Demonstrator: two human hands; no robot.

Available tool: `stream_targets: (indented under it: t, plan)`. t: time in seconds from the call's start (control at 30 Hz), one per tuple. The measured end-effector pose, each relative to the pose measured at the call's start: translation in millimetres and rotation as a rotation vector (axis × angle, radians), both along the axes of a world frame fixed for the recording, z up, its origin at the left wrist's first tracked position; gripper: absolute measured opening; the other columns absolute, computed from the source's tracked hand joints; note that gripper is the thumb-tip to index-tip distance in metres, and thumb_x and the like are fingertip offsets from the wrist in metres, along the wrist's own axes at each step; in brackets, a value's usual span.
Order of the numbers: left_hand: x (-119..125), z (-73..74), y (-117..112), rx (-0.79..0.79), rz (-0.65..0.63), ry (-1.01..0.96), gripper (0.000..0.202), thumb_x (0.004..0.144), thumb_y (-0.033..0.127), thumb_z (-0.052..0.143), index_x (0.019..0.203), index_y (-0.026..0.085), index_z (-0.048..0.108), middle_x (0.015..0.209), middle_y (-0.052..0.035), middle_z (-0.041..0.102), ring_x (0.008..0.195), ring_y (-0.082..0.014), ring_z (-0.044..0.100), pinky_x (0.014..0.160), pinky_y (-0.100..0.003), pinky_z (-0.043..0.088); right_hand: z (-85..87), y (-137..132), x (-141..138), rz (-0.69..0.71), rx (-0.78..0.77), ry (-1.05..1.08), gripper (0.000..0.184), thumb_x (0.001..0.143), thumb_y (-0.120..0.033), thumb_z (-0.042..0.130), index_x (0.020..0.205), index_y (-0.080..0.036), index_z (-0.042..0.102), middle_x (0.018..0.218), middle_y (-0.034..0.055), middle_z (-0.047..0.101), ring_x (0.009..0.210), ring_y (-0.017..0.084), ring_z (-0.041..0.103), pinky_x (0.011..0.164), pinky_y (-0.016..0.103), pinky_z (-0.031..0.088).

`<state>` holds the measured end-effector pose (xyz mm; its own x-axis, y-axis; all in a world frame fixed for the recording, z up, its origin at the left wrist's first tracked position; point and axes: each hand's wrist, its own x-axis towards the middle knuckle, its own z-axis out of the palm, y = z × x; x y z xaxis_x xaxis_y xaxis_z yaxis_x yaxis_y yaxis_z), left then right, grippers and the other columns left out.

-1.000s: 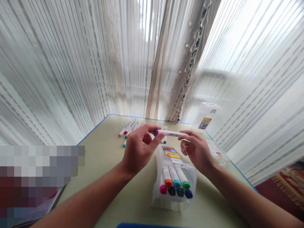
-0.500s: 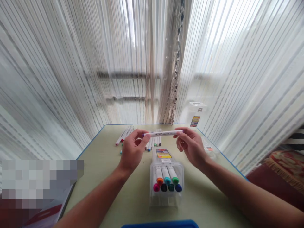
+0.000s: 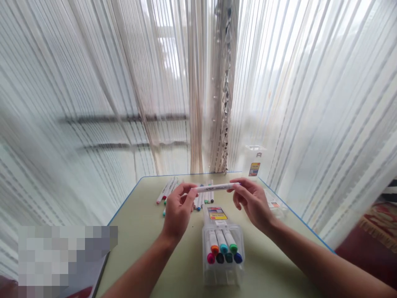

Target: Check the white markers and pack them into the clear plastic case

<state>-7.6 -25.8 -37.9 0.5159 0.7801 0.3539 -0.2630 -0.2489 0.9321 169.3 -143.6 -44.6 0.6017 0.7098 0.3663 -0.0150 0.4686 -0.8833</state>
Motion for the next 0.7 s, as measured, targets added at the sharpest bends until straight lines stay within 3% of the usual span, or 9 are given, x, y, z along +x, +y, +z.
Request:
stream_targets:
  t: [0.33, 0.5, 0.7]
  plan:
    - [-2.0, 3.6, 0.3, -0.109, -0.024, -0.094, 0.028, 0.085, 0.040, 0.071, 0.093, 0.013, 0.065, 0.069, 0.0041, 0.055, 0.044, -0.0027, 0.039, 0.044, -0.019, 0.032, 13.6, -9.0, -8.2, 0.030, -0.019, -0.198, 0.021, 0.086, -0.037, 0.074, 0.094, -0.017, 0.070, 0.074, 0.0042, 0.071, 0.044, 0.009, 0.055, 0.039, 0.022, 0.043]
    - [-1.2, 2.5, 0.4, -0.176, -0.088, -0.153, 0.034, 0.083, 0.046, 0.074, 0.082, 0.014, 0.062, 0.059, 0.0063, 0.048, 0.044, -0.0037, 0.036, 0.043, -0.019, 0.029, 23.5, -21.8, -9.9, -0.054, 0.021, -0.422, 0.021, 0.087, -0.033, 0.073, 0.101, -0.018, 0.070, 0.068, 0.0005, 0.066, 0.047, 0.011, 0.059, 0.042, 0.023, 0.049]
    - [-2.1, 2.6, -1.5, -0.182, -0.160, -0.142, 0.036, 0.084, 0.047, 0.072, 0.074, 0.015, 0.058, 0.055, 0.0055, 0.049, 0.044, -0.0047, 0.038, 0.043, -0.019, 0.030, 27.9, -50.3, -14.9, -0.194, -0.095, -0.755, 0.015, 0.091, -0.026, 0.069, 0.102, -0.018, 0.072, 0.068, 0.0020, 0.069, 0.051, 0.013, 0.065, 0.048, 0.024, 0.055]
